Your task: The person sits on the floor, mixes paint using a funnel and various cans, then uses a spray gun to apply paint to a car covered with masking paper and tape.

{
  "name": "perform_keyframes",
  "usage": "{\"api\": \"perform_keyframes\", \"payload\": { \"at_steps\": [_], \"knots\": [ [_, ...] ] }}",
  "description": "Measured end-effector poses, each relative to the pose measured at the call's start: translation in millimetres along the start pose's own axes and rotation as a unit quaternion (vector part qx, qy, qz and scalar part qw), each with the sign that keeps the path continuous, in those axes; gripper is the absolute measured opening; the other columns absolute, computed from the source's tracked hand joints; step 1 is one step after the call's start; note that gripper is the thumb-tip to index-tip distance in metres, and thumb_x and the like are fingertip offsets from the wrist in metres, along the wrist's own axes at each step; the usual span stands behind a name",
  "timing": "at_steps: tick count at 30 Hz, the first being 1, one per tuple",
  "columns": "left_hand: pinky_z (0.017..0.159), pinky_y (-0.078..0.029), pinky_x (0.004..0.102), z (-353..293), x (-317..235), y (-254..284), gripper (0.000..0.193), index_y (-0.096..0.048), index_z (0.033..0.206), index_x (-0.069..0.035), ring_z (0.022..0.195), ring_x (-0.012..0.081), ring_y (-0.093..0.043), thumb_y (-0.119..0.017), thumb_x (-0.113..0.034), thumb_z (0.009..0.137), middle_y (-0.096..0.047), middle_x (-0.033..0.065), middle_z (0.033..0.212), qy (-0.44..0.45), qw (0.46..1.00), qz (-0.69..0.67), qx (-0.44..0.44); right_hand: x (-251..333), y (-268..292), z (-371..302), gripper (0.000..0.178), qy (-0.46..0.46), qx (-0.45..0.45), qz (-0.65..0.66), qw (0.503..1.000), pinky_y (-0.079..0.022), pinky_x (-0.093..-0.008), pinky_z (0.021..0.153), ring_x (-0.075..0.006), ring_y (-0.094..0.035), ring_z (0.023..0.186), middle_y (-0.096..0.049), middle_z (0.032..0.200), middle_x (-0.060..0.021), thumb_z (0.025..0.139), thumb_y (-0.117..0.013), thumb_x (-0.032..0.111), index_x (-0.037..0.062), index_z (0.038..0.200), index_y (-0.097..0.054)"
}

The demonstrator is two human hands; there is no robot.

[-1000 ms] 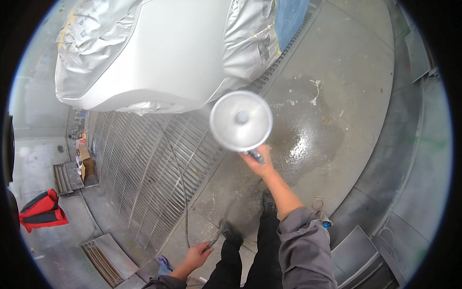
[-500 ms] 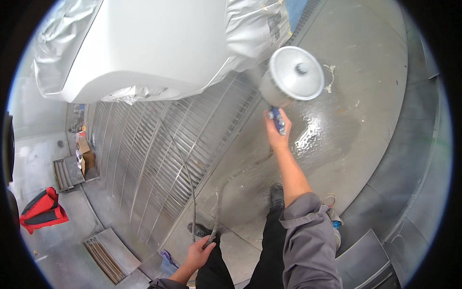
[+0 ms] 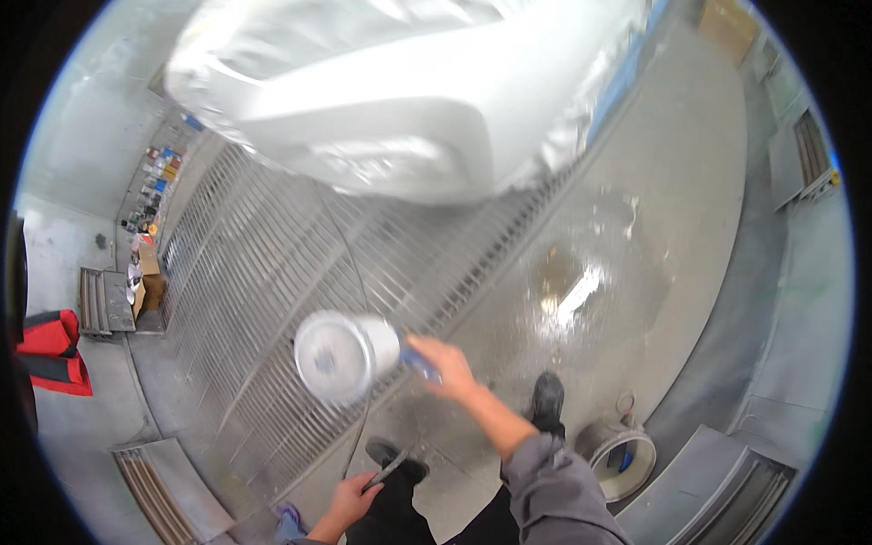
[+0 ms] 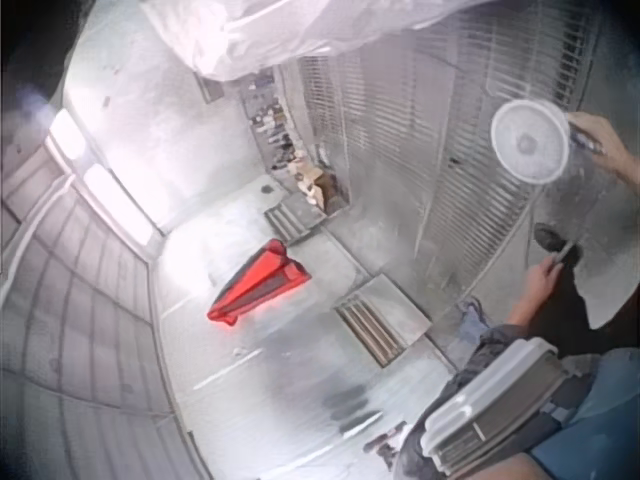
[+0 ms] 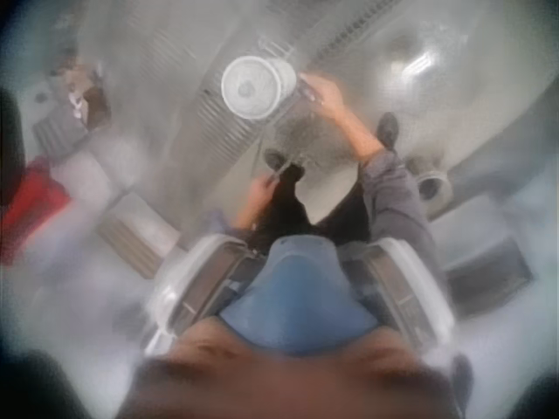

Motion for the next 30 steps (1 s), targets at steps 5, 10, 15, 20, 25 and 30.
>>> {"api": "perform_keyframes", "payload": {
  "at_steps": [5, 10, 15, 20, 25, 30],
  "knots": [
    [0.089, -0.053, 0.0477, -93, 60, 182, 0.025, -0.077, 0.115, -0.015, 0.103, 0.0372, -0.066, -0.078, -0.021, 0.09, -0.072, 0.0098, 0.102, -0.042, 0.979, 0.17, -0.105, 221, 2, -25, 0.058, -0.051, -0.025, -0.034, 0.998, -0.057, -0.0448, 0.098, -0.041, -0.069, 0.115, -0.071, 0.127, -0.0191, 0.073, -0.078, 0.008, 0.0068, 0.129, -0.067],
    [0.094, -0.049, 0.0511, -116, 111, 326, 0.03, -0.074, 0.116, -0.012, 0.108, 0.0395, -0.06, -0.077, -0.014, 0.087, -0.068, 0.0129, 0.103, -0.109, 0.981, 0.052, -0.154, 402, 96, -31, 0.014, -0.129, -0.39, -0.036, 0.911, -0.047, -0.0292, 0.058, -0.0098, -0.057, 0.063, -0.064, 0.074, 0.0001, 0.094, -0.072, 0.009, 0.0017, 0.106, -0.071],
    [0.093, -0.048, 0.0506, -176, 132, 474, 0.03, -0.072, 0.118, -0.007, 0.107, 0.04, -0.057, -0.076, -0.011, 0.089, -0.066, 0.0161, 0.103, -0.077, 0.971, 0.009, -0.225, 490, 82, 27, 0.016, -0.169, -0.566, 0.201, 0.781, -0.038, -0.0275, 0.045, -0.0102, -0.049, 0.049, -0.067, 0.089, -0.004, 0.102, -0.071, 0.022, 0.0079, 0.106, -0.065],
    [0.092, -0.049, 0.0503, -173, 172, 597, 0.028, -0.072, 0.12, -0.006, 0.109, 0.038, -0.057, -0.075, -0.012, 0.093, -0.067, 0.0128, 0.103, -0.103, 0.954, -0.029, -0.279, 498, 43, 63, 0.018, -0.192, -0.615, 0.244, 0.725, -0.037, -0.0277, 0.042, -0.0119, -0.048, 0.049, -0.065, 0.094, -0.0051, 0.103, -0.068, 0.025, 0.0089, 0.11, -0.064],
    [0.091, -0.052, 0.0484, -134, 232, 690, 0.028, -0.073, 0.117, -0.009, 0.108, 0.0373, -0.06, -0.076, -0.012, 0.089, -0.069, 0.0112, 0.102, -0.123, 0.953, -0.003, -0.275, 481, -85, 164, 0.018, -0.223, -0.57, 0.204, 0.764, -0.037, -0.028, 0.04, -0.0123, -0.047, 0.048, -0.064, 0.089, -0.006, 0.102, -0.069, 0.025, 0.0079, 0.104, -0.063],
    [0.088, -0.051, 0.0487, -73, 311, 823, 0.03, -0.073, 0.113, -0.01, 0.103, 0.0374, -0.061, -0.076, -0.009, 0.083, -0.07, 0.011, 0.098, -0.173, 0.934, 0.029, -0.311, 487, -262, 362, 0.02, -0.246, -0.431, 0.21, 0.843, -0.037, -0.0274, 0.039, -0.0117, -0.051, 0.047, -0.069, 0.087, -0.0076, 0.098, -0.075, 0.02, 0.005, 0.102, -0.063]
  ]
}}
Point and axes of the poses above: each hand's wrist, its own z-axis towards the middle knuckle, its own y-axis out of the back of the hand, x = y × z, the point moved 9 cm from there along z, towards the middle knuckle
